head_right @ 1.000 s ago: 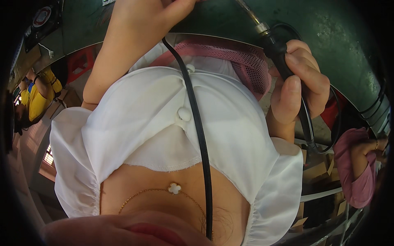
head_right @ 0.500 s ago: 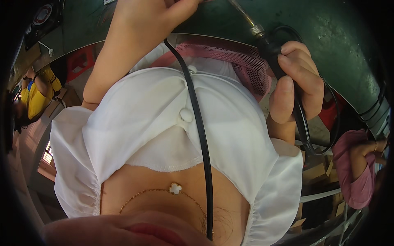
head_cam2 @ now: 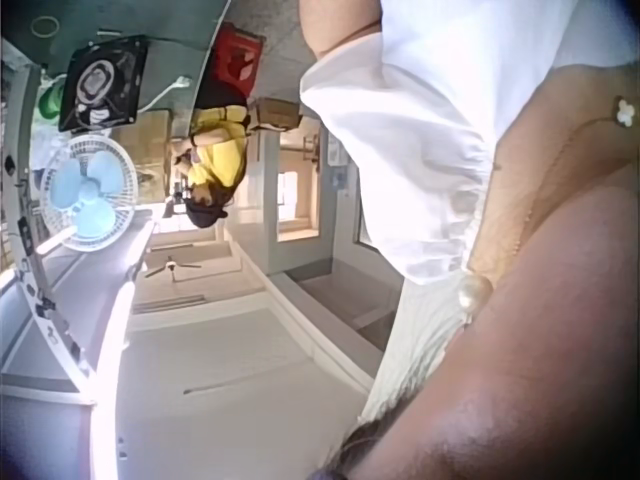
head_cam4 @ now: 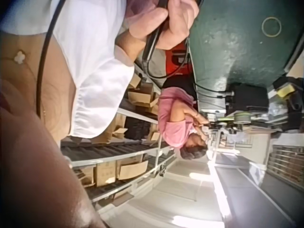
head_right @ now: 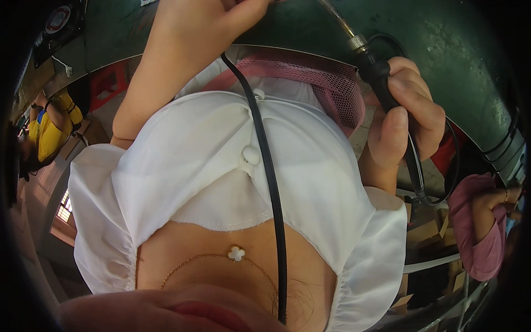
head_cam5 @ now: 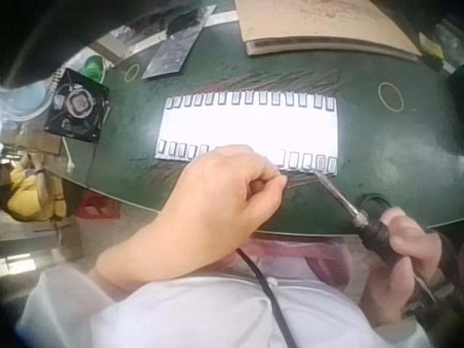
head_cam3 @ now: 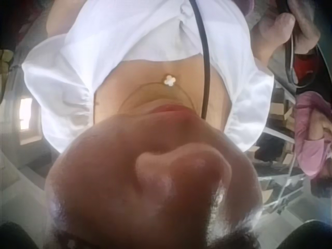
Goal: The person solders wires onto components mounted on a metal strip using a soldering iron.
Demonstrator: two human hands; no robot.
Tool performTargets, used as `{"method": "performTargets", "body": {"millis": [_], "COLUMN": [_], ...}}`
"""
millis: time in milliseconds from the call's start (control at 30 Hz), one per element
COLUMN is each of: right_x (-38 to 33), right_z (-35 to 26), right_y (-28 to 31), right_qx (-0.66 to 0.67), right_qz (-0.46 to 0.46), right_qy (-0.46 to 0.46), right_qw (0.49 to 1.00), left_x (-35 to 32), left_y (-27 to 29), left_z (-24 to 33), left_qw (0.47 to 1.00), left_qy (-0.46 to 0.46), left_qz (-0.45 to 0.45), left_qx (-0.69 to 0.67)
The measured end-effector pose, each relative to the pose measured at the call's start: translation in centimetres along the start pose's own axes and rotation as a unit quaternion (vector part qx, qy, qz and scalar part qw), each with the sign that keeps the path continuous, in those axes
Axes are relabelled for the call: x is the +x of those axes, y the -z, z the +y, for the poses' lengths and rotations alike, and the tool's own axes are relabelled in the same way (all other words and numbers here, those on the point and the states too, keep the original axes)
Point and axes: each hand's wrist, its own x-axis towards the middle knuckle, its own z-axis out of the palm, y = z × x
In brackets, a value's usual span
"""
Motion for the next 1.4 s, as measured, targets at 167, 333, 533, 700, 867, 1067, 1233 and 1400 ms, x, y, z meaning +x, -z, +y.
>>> {"method": "performTargets", "body": {"millis": [167,333,533,700,867,1067,1233,1400], "right_x": [0.0,-0.1,-0.8,-0.7,-0.7,-0.9,-1.0,-1.5], "right_z": [0.1,-0.3,0.5,0.3,0.6,0.9,1.4,1.9], "right_y": [-0.4,0.1,-0.1,0.2,0.4,0.0,-1.8,-3.0], "right_qx": [0.015,0.003,0.004,-0.02,-0.033,-0.023,-0.038,-0.043], "right_qz": [0.006,0.006,0.034,0.028,0.024,0.021,0.018,0.018], "right_qy": [-0.011,-0.021,-0.015,-0.006,0.013,0.014,0.011,0.012], "right_qw": [1.0,1.0,0.999,0.999,0.999,0.999,0.999,0.999], "left_x": [-0.5,-0.5,-0.7,0.0,0.2,-0.1,-0.7,-1.3], "left_y": [0.4,0.9,0.0,-0.5,-0.9,-1.1,-0.2,0.0], "left_z": [-0.3,0.1,-0.4,0.0,0.2,-0.6,-2.1,-3.1], "left_qw": [1.0,0.993,0.99,0.996,0.998,0.998,0.998,0.998], "left_qy": [-0.003,-0.042,-0.104,-0.085,-0.059,-0.064,-0.058,-0.059], "left_qz": [0.027,0.11,0.1,0.032,0.014,0.026,0.02,0.018], "left_qx": [0.0,0.028,-0.002,0.003,0.02,0.003,0.012,0.02]}}
